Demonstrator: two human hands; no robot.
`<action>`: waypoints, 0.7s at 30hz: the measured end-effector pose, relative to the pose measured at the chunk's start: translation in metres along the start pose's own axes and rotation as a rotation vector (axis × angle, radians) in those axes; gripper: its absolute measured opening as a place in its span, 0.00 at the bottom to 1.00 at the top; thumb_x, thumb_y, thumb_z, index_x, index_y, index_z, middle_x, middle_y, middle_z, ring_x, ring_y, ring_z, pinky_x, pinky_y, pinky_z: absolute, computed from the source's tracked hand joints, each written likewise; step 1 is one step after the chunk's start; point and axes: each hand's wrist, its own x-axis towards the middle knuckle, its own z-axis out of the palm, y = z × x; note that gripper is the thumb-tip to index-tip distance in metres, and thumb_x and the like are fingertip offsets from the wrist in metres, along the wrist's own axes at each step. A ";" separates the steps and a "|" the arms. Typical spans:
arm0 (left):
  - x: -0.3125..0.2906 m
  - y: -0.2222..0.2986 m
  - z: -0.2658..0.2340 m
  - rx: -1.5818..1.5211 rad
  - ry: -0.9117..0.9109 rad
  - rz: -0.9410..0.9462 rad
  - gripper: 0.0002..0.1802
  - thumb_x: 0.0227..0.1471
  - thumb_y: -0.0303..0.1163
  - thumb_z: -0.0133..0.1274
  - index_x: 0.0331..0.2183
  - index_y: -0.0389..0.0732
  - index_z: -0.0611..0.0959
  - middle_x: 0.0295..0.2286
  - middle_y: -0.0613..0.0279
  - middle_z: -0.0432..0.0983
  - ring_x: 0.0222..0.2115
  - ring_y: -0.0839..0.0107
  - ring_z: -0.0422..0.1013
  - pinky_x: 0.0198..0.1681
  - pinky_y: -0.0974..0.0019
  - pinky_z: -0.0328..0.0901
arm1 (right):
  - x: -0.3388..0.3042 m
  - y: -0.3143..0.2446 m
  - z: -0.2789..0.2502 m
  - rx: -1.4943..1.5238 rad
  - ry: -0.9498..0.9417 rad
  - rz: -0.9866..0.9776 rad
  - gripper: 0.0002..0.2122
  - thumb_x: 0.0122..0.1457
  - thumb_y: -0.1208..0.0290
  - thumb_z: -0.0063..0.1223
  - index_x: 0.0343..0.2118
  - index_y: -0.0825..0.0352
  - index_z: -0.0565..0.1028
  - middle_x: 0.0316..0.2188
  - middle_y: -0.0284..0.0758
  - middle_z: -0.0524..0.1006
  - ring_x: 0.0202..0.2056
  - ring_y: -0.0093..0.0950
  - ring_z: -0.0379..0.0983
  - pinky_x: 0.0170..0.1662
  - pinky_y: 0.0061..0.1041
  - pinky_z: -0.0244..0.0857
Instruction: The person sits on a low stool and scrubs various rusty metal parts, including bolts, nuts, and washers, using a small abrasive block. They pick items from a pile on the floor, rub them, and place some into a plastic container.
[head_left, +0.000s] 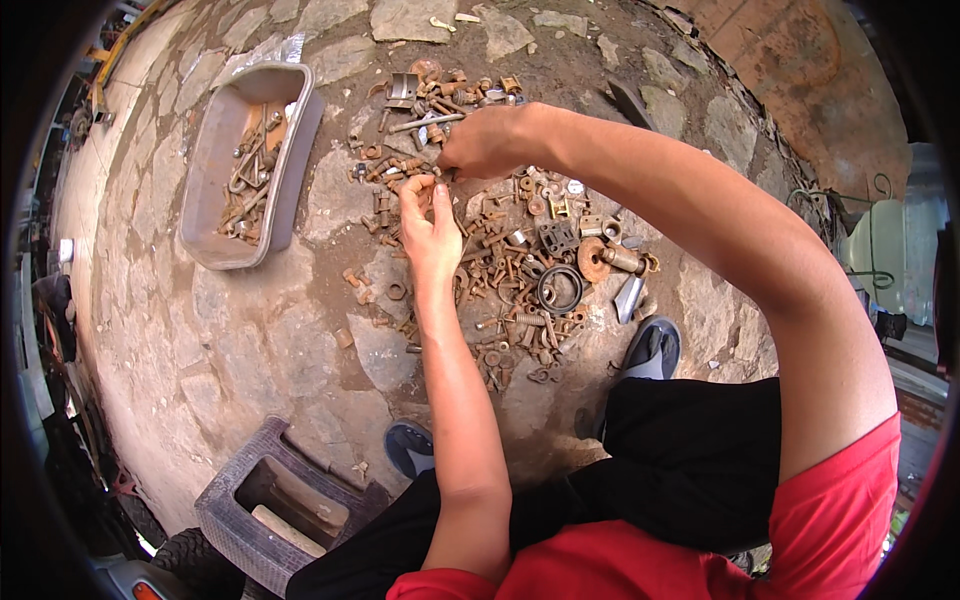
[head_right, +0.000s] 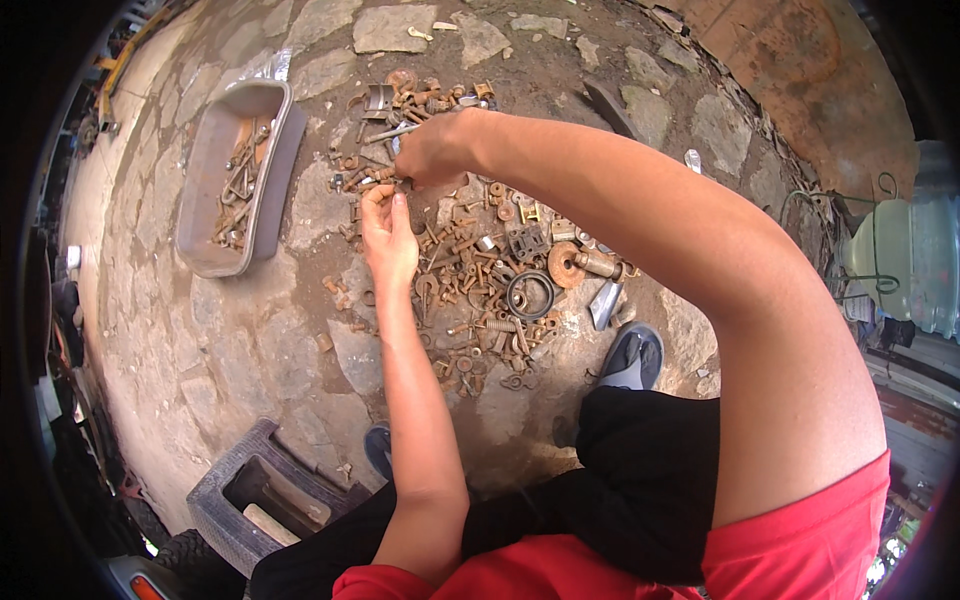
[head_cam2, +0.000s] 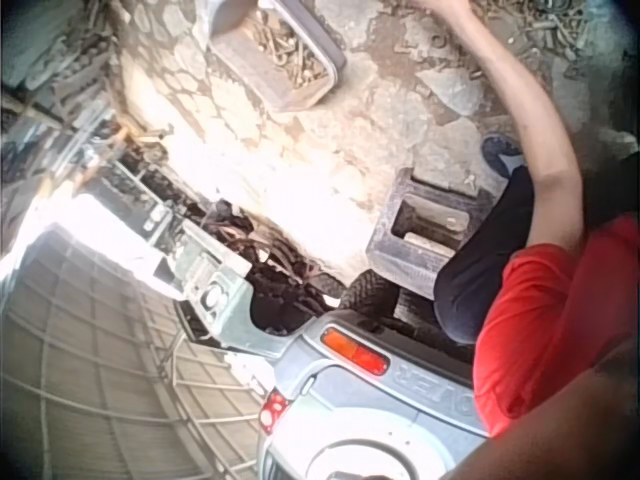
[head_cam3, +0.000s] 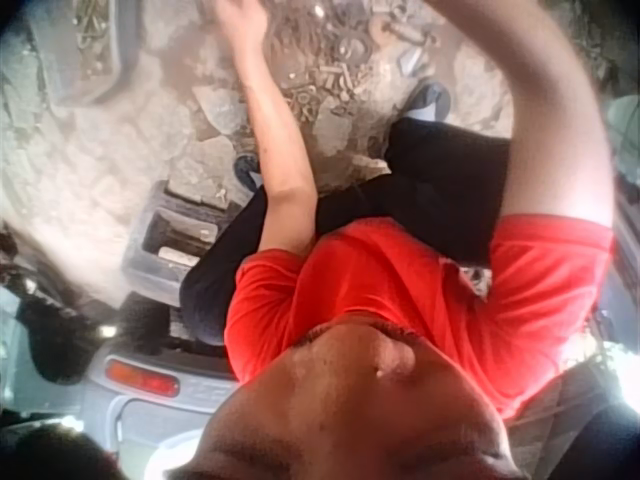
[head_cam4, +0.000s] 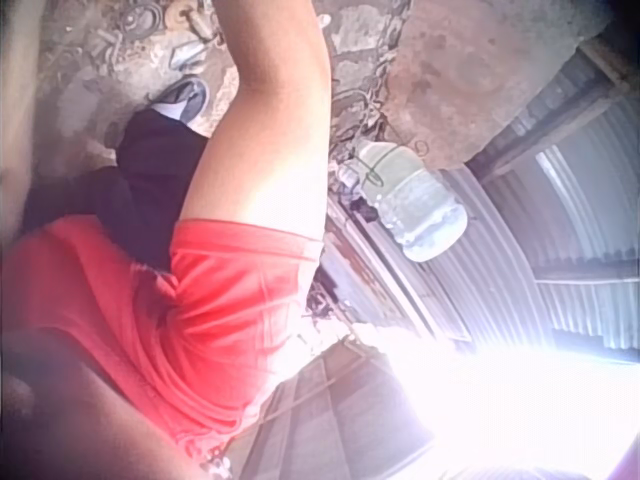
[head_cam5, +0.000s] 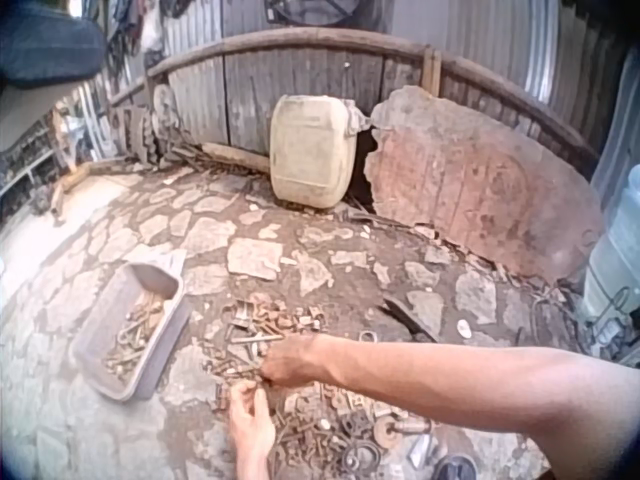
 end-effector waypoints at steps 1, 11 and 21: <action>-0.001 0.000 0.001 0.079 0.031 -0.011 0.14 0.62 0.35 0.45 0.43 0.35 0.74 0.39 0.53 0.74 0.40 0.64 0.72 0.47 0.62 0.65 | 0.001 -0.003 -0.002 0.013 0.003 0.006 0.14 0.63 0.61 0.46 0.42 0.67 0.75 0.34 0.43 0.79 0.39 0.42 0.76 0.43 0.42 0.70; 0.004 0.015 0.001 -0.149 0.022 -0.194 0.18 0.60 0.40 0.51 0.45 0.37 0.75 0.35 0.58 0.77 0.41 0.72 0.71 0.43 0.67 0.66 | 0.002 0.010 0.008 0.046 0.094 -0.039 0.15 0.62 0.60 0.47 0.43 0.66 0.75 0.33 0.43 0.79 0.38 0.42 0.77 0.41 0.44 0.69; 0.000 0.015 0.005 0.083 0.025 -0.178 0.16 0.60 0.43 0.51 0.37 0.38 0.78 0.29 0.58 0.79 0.32 0.68 0.75 0.38 0.63 0.67 | 0.001 0.007 0.013 -0.019 0.130 -0.049 0.15 0.60 0.60 0.51 0.41 0.68 0.74 0.30 0.45 0.79 0.35 0.43 0.77 0.39 0.43 0.70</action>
